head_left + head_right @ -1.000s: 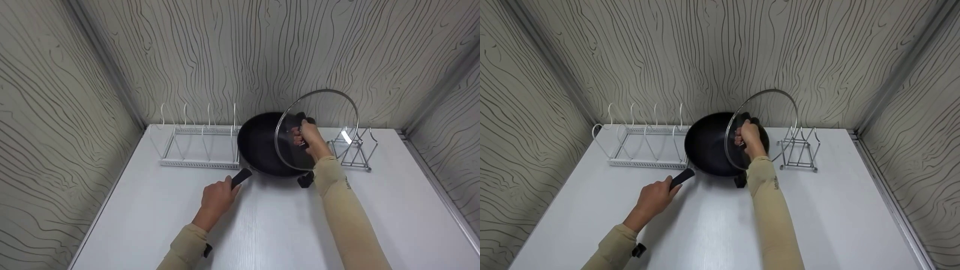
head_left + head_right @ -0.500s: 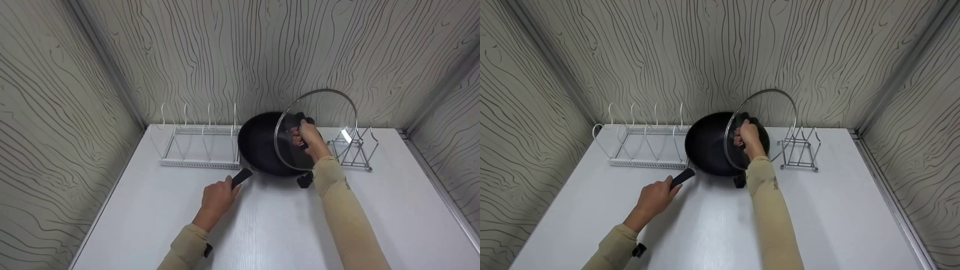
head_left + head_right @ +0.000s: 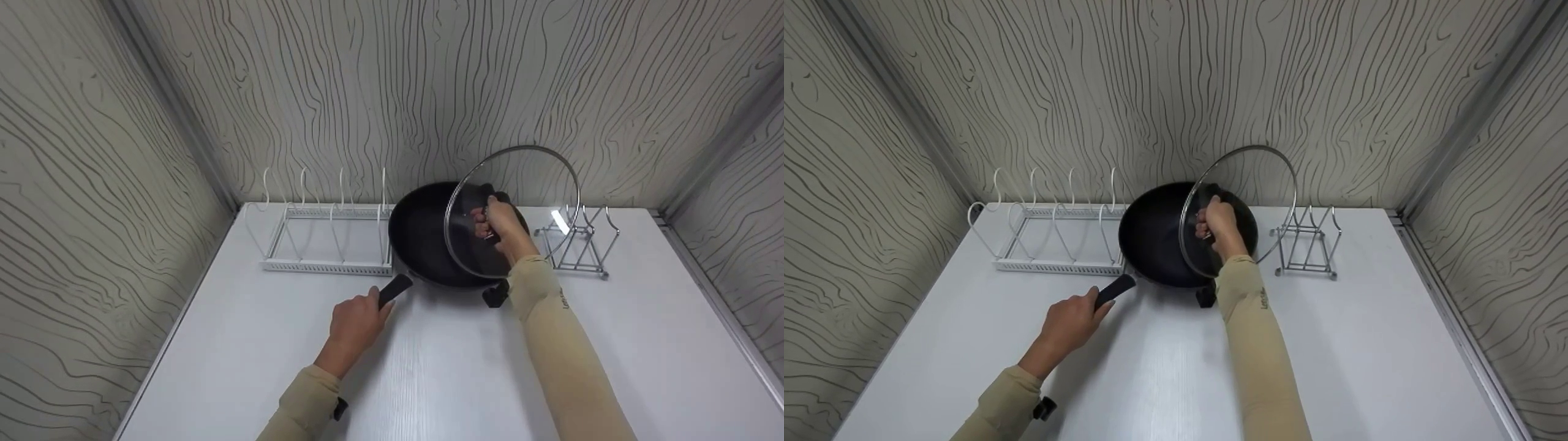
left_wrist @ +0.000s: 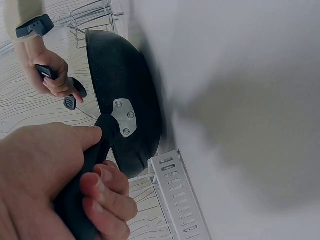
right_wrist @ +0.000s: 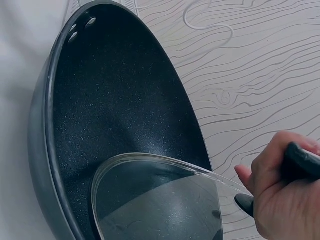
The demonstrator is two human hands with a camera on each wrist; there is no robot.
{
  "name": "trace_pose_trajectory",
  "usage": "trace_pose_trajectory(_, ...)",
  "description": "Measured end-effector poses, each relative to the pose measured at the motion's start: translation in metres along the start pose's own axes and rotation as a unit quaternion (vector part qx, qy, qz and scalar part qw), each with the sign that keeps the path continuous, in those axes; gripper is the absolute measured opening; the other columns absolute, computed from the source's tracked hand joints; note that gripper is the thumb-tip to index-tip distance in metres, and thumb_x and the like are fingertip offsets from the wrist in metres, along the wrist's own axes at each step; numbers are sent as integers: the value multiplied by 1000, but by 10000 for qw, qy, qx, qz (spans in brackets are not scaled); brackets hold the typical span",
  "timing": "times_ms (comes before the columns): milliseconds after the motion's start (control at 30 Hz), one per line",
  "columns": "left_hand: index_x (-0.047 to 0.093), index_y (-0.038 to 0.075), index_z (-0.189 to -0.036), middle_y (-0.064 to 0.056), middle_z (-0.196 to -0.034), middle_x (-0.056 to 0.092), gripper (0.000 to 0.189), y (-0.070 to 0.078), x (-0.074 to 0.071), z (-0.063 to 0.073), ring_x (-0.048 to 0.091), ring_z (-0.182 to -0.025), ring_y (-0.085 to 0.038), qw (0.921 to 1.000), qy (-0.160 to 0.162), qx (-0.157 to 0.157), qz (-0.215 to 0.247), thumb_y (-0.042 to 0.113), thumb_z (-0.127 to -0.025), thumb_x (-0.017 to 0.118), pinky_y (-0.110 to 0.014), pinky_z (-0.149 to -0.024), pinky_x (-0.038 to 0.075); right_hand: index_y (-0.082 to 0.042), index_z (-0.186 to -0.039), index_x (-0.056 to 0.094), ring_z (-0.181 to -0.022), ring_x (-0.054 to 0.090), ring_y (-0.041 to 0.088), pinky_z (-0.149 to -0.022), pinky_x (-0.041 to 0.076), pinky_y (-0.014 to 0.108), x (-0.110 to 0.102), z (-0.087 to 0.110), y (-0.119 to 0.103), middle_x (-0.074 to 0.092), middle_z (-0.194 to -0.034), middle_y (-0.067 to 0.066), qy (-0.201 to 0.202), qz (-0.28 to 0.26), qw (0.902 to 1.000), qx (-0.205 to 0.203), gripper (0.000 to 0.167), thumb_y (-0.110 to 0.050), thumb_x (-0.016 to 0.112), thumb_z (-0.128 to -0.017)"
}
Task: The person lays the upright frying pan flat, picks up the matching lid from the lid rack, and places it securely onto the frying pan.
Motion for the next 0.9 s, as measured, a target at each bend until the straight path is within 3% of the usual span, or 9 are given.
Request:
trace_pose_trajectory(633,63,4,-96,-10,-63,63,34,-2,1,-2,60,-51,-23,9999,81,-25,-114,38,-101,66,-39,-46,47,5,-124,44,-50,36,3,-46,35,19,3,0,2,43,-70,-6,-41,20,10000,-29,52,-38,15,-114)
trace_pose_trajectory(900,62,4,-93,-10,-63,62,34,-1,-1,-1,58,-50,-22,10000,45,-16,52,37,-102,65,-38,-46,46,7,-126,43,-53,37,3,-48,35,18,5,0,5,41,-73,-6,-50,176,9998,-35,53,-37,15,-115)
Point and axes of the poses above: each hand's wrist, its own z-axis away from the middle knuckle, its own x-axis out of the palm, y = z × x, the point moved 8 cm from there along -z, towards the middle knuckle
